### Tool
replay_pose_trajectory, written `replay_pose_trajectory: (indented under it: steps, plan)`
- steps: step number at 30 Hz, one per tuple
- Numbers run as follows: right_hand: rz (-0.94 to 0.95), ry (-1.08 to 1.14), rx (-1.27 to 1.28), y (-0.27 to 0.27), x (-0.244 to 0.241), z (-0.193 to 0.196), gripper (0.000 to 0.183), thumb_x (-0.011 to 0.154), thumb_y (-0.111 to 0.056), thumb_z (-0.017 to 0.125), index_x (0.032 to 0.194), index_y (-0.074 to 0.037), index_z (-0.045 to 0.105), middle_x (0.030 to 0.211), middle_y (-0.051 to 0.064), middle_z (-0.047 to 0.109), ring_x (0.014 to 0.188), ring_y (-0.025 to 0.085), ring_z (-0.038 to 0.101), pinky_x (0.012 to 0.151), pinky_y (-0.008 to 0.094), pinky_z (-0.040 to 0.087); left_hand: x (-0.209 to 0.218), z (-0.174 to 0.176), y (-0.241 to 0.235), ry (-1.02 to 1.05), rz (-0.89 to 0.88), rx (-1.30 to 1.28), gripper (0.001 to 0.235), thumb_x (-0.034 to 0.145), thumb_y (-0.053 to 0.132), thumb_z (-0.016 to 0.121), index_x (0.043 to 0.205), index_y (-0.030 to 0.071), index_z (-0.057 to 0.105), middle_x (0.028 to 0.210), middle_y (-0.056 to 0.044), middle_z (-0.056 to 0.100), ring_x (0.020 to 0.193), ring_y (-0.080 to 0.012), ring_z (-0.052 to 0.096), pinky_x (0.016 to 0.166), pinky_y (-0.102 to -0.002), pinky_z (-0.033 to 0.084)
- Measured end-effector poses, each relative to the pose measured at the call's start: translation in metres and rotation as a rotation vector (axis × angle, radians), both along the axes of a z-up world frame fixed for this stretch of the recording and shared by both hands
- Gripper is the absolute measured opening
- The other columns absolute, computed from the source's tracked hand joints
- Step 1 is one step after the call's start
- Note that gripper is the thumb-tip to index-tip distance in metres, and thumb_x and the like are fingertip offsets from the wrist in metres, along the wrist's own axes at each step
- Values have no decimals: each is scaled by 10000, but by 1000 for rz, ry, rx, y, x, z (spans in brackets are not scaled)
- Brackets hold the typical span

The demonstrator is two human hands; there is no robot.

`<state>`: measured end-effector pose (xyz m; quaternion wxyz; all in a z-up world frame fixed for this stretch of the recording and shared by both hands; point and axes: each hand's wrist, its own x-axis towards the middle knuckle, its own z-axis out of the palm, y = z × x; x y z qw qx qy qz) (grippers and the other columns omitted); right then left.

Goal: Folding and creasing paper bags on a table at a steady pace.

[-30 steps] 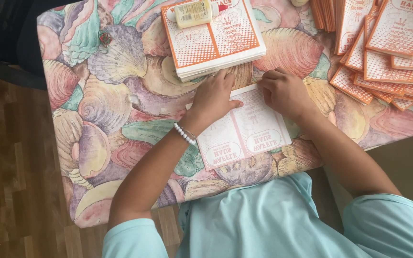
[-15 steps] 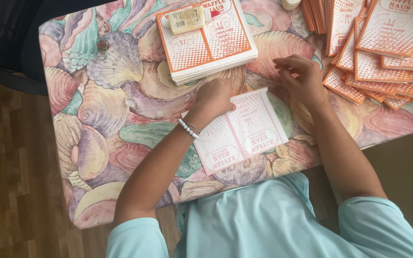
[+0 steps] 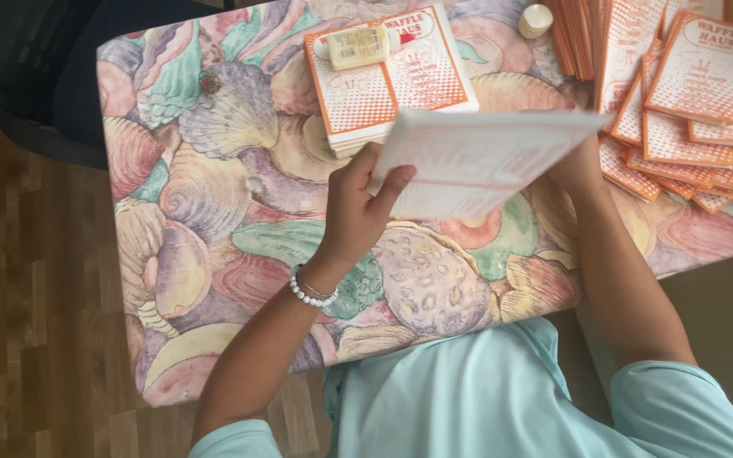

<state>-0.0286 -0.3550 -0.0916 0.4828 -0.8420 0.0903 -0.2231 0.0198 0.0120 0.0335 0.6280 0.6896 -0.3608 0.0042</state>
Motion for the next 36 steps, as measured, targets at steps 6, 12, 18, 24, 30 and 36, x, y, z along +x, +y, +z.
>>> replay_pose_trajectory:
  steps: [6, 12, 18, 24, 30, 36]
  plan:
    - [212, -101, 136, 46, -1, 46, 433, 987, -419, 597, 1310, -131, 592, 1164, 69, 594, 1038, 159, 589, 889, 355, 494, 3, -41, 6, 109, 156, -270, 169, 1028, 201, 641, 907, 115, 561, 685, 59, 514, 733, -15, 476, 681, -237, 480]
    - [585, -180, 460, 96, 6, 47, 1052, 703, -281, 770, 1605, -76, 269, 1498, 189, 508, 1330, 311, 541, 1090, 521, 461, 7, -64, 3, 104, 138, -254, 178, 1033, 242, 643, 961, 83, 604, 660, 43, 475, 710, -10, 449, 667, -242, 455]
    - [248, -74, 463, 135, -8, 83, 460, 824, 132, 782, 1245, 52, 614, 1041, 179, 721, 1047, 254, 711, 916, 422, 617, -2, -32, 13, 162, 92, -249, 174, 979, 178, 715, 1055, 27, 671, 811, -45, 666, 842, -54, 591, 781, -352, 591]
    - [208, -89, 419, 133, -19, 70, 355, 801, 120, 833, 1116, 60, 678, 974, 198, 724, 1011, 257, 714, 876, 444, 626, 0, -39, 12, 186, 95, -237, 185, 991, 188, 700, 1100, 40, 686, 894, -53, 719, 929, -55, 606, 806, -376, 595]
    - [260, -158, 368, 126, -15, 61, 465, 788, 101, 830, 1206, 67, 629, 1052, 208, 686, 1064, 253, 648, 921, 492, 587, 1, -56, 8, 218, 53, -227, 239, 1008, 195, 680, 1169, 20, 694, 997, -132, 758, 1031, -122, 626, 854, -413, 578]
    - [92, -661, -358, 157, -23, 157, 542, 1062, -178, 704, 1477, 41, 432, 1389, 275, 532, 1293, 415, 549, 1117, 525, 490, 0, -55, 8, 302, 90, -98, 340, 981, 354, 627, 1170, 76, 682, 1074, -57, 761, 1032, -182, 731, 876, -293, 587]
